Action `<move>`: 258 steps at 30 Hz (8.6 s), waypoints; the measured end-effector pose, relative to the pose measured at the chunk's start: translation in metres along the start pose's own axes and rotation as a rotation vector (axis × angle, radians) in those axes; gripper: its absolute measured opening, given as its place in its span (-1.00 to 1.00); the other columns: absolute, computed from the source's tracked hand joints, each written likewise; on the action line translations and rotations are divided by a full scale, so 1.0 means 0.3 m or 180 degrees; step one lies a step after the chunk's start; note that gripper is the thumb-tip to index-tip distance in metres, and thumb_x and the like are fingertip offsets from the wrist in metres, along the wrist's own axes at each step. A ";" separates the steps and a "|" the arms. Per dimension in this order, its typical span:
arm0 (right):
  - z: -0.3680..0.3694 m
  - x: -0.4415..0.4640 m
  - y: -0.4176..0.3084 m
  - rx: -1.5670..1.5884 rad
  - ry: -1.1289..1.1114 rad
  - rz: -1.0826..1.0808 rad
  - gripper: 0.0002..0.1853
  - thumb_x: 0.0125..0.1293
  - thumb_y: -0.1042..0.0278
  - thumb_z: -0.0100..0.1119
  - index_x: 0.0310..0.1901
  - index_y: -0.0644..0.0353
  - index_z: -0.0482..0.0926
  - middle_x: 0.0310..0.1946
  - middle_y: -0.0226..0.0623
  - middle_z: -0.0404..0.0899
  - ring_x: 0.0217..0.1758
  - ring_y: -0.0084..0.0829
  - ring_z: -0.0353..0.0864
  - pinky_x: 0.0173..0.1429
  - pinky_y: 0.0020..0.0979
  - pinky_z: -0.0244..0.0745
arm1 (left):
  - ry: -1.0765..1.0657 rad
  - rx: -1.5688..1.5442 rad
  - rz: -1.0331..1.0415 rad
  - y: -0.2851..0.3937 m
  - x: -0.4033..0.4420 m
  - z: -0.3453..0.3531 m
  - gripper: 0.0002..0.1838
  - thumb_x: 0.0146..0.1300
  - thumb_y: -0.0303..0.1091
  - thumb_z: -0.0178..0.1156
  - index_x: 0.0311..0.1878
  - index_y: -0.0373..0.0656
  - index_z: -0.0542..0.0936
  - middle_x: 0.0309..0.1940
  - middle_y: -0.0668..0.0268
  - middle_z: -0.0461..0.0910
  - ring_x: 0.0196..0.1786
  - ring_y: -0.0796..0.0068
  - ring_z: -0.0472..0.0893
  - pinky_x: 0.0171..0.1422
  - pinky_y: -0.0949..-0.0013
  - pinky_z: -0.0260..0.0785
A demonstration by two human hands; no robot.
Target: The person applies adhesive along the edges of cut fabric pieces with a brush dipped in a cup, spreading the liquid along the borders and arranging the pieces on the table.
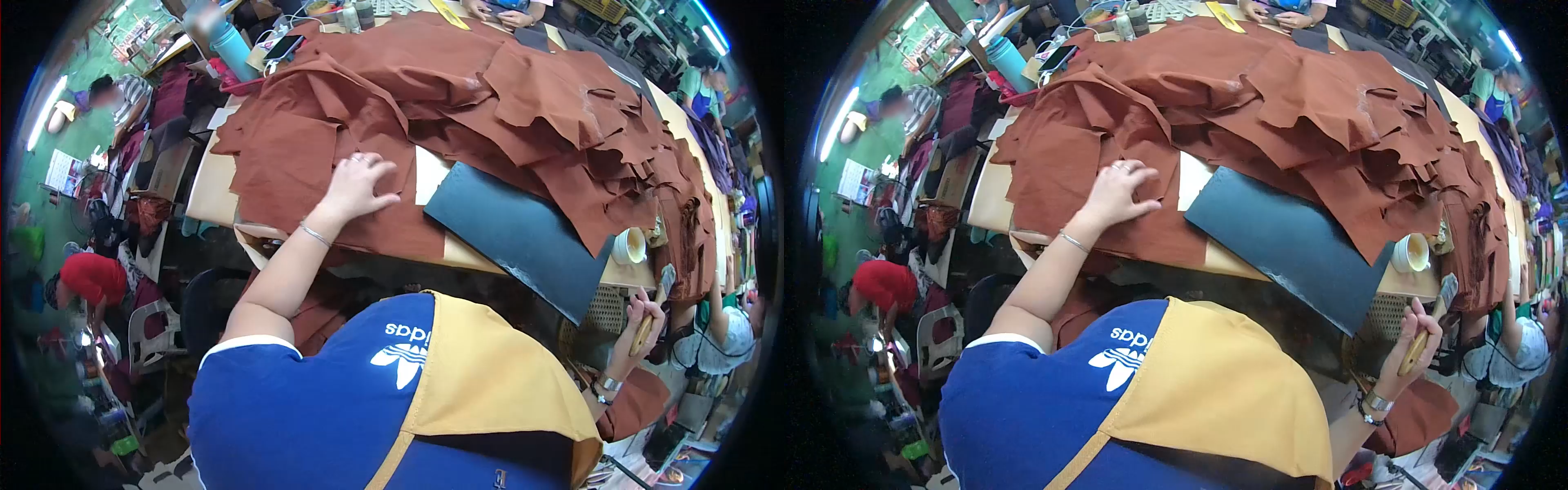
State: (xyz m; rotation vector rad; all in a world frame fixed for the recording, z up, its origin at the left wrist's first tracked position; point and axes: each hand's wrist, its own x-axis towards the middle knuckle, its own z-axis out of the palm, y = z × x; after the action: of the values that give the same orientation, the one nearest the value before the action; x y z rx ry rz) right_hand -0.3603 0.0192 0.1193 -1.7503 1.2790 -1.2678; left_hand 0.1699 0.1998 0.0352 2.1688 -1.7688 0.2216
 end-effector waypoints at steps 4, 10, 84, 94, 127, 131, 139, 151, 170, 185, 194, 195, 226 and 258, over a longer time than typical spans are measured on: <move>0.015 -0.010 0.021 -0.0051 -0.0122 -0.0180 -0.84 0.53 0.35 0.16 -0.03 0.19 0.41 0.15 0.06 0.60 0.17 -0.27 0.63 0.27 -0.34 0.54 | -0.0250 -0.0475 -0.0373 -0.018 0.007 0.122 -0.67 0.25 -0.10 0.36 0.00 -0.03 0.68 -0.03 0.22 0.63 0.02 0.21 0.61 0.10 0.18 0.48; -0.010 -0.069 0.018 -0.0029 -0.0015 -0.0173 -0.84 0.50 0.42 0.18 -0.03 0.20 0.40 0.16 0.09 0.59 0.20 -0.28 0.61 0.30 -0.33 0.53 | 0.1059 -0.2499 -0.1213 0.040 0.124 0.155 -0.81 0.50 -0.32 0.15 -0.05 -0.28 0.55 -0.33 0.18 0.64 -0.32 0.45 0.59 -0.11 0.39 0.47; -0.185 0.353 0.244 -0.0604 0.0086 0.0078 -0.69 0.33 0.11 0.39 -0.07 0.17 0.77 -0.27 -0.30 0.80 -0.21 -0.53 0.77 -0.04 -0.48 0.61 | -0.1231 -0.0467 0.1429 0.713 0.311 0.301 0.08 0.09 0.50 0.21 0.59 0.12 0.21 0.64 0.05 -0.02 0.67 -0.06 -0.08 0.59 -0.43 -0.23; -0.069 0.546 0.347 -0.1602 -0.0633 0.0593 -0.63 0.17 0.00 0.50 -0.16 0.14 0.81 -0.24 -0.24 0.80 -0.23 -0.33 0.78 -0.02 -0.35 0.64 | -0.1255 -0.0535 0.1422 0.672 0.285 0.269 0.06 0.10 0.51 0.20 0.58 0.13 0.23 0.64 0.09 -0.01 0.67 -0.02 -0.08 0.58 -0.44 -0.24; 0.012 -0.300 0.035 -0.1165 0.0328 0.0048 -0.84 0.19 0.38 0.42 -0.20 0.19 0.75 -0.32 -0.22 0.77 -0.31 -0.37 0.77 -0.16 -0.42 0.62 | -0.1111 -0.0493 0.1991 0.715 0.410 0.351 0.01 0.10 0.48 0.23 0.56 0.18 0.27 0.63 0.08 0.04 0.65 -0.09 -0.02 0.55 -0.50 -0.18; -0.033 -0.293 -0.031 -0.1720 -0.0081 0.0364 -0.84 0.11 0.33 0.38 -0.30 0.20 0.74 -0.39 -0.09 0.73 -0.33 -0.18 0.77 -0.17 -0.32 0.65 | -0.1128 -0.0545 0.1984 0.710 0.411 0.358 0.01 0.11 0.49 0.22 0.56 0.18 0.27 0.63 0.09 0.03 0.65 -0.09 -0.02 0.54 -0.51 -0.18; 0.026 -0.239 0.013 -0.1241 -0.0032 0.0401 -0.84 0.11 0.33 0.39 -0.31 0.20 0.76 -0.44 -0.13 0.73 -0.36 -0.30 0.78 -0.18 -0.35 0.66 | -0.0969 -0.0601 0.2072 0.720 0.425 0.386 0.01 0.09 0.52 0.19 0.54 0.15 0.32 0.61 0.07 0.06 0.64 -0.12 0.01 0.53 -0.53 -0.17; -0.088 -0.228 -0.045 -0.1682 -0.0553 0.0656 -0.85 0.12 0.36 0.36 -0.29 0.23 0.73 -0.43 -0.17 0.73 -0.36 -0.42 0.76 -0.18 -0.38 0.63 | -0.1191 -0.0486 0.2392 0.778 0.535 0.409 0.01 0.13 0.56 0.11 0.55 0.17 0.28 0.54 0.00 0.21 0.60 -0.11 0.10 0.61 -0.32 -0.19; -0.067 -0.266 -0.023 -0.1313 -0.0565 0.0041 -0.87 0.15 0.39 0.37 -0.26 0.17 0.72 -0.40 -0.15 0.71 -0.34 -0.25 0.73 -0.17 -0.36 0.61 | -0.1903 -0.0963 0.3311 0.962 0.761 0.518 0.12 0.18 0.44 0.22 0.62 -0.06 0.09 0.58 -0.02 0.12 0.61 -0.02 0.13 0.65 0.14 -0.01; -0.062 -0.291 -0.024 -0.1589 -0.0403 -0.0061 -0.85 0.12 0.39 0.38 -0.26 0.22 0.71 -0.38 -0.13 0.70 -0.29 -0.18 0.73 -0.15 -0.32 0.62 | -0.1164 -0.0522 0.1807 0.580 0.315 0.290 -0.04 0.16 0.46 0.18 0.54 0.14 0.30 0.60 -0.03 0.05 0.63 -0.13 0.01 0.52 -0.52 -0.16; 0.065 -0.300 -0.040 -0.1356 -0.0430 -0.0159 -0.86 0.13 0.42 0.39 -0.26 0.19 0.72 -0.37 -0.15 0.72 -0.31 -0.24 0.75 -0.16 -0.34 0.63 | -0.1031 -0.0639 0.2129 0.589 0.454 0.375 -0.03 0.14 0.52 0.14 0.55 0.21 0.29 0.60 -0.01 0.06 0.63 -0.10 0.03 0.59 -0.42 -0.23; 0.035 -0.297 -0.049 -0.1612 -0.0379 -0.0083 -0.87 0.12 0.42 0.39 -0.28 0.19 0.72 -0.36 -0.16 0.73 -0.31 -0.24 0.75 -0.17 -0.34 0.63 | -0.1044 -0.0656 0.2149 0.587 0.461 0.376 -0.03 0.15 0.52 0.13 0.55 0.21 0.29 0.60 -0.01 0.07 0.63 -0.10 0.04 0.60 -0.40 -0.24; 0.275 -0.324 -0.147 -0.1346 -0.0913 -0.0542 -0.83 0.13 0.44 0.38 -0.22 0.21 0.69 -0.34 -0.16 0.70 -0.30 -0.21 0.73 -0.14 -0.33 0.62 | -0.0916 -0.0763 0.1775 0.571 0.444 0.379 0.05 0.13 0.56 0.12 0.56 0.09 0.26 0.57 -0.05 0.13 0.62 -0.08 0.08 0.62 -0.30 -0.16; 0.391 -0.224 -0.170 -0.0881 -0.1795 -0.0782 -0.82 0.15 0.50 0.38 -0.18 0.19 0.68 -0.28 -0.14 0.71 -0.24 -0.17 0.73 -0.09 -0.31 0.63 | -0.1015 -0.1180 0.2434 0.652 0.609 0.459 0.02 0.13 0.54 0.15 0.52 0.06 0.33 0.38 -0.09 0.41 0.44 -0.16 0.34 0.58 -0.07 0.06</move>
State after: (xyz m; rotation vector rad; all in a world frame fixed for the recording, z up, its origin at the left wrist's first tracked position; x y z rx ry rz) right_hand -0.2377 0.0933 0.1005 -2.3038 0.9564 -0.6471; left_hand 0.0072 -0.0503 -0.0031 1.2487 -2.5100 -0.2776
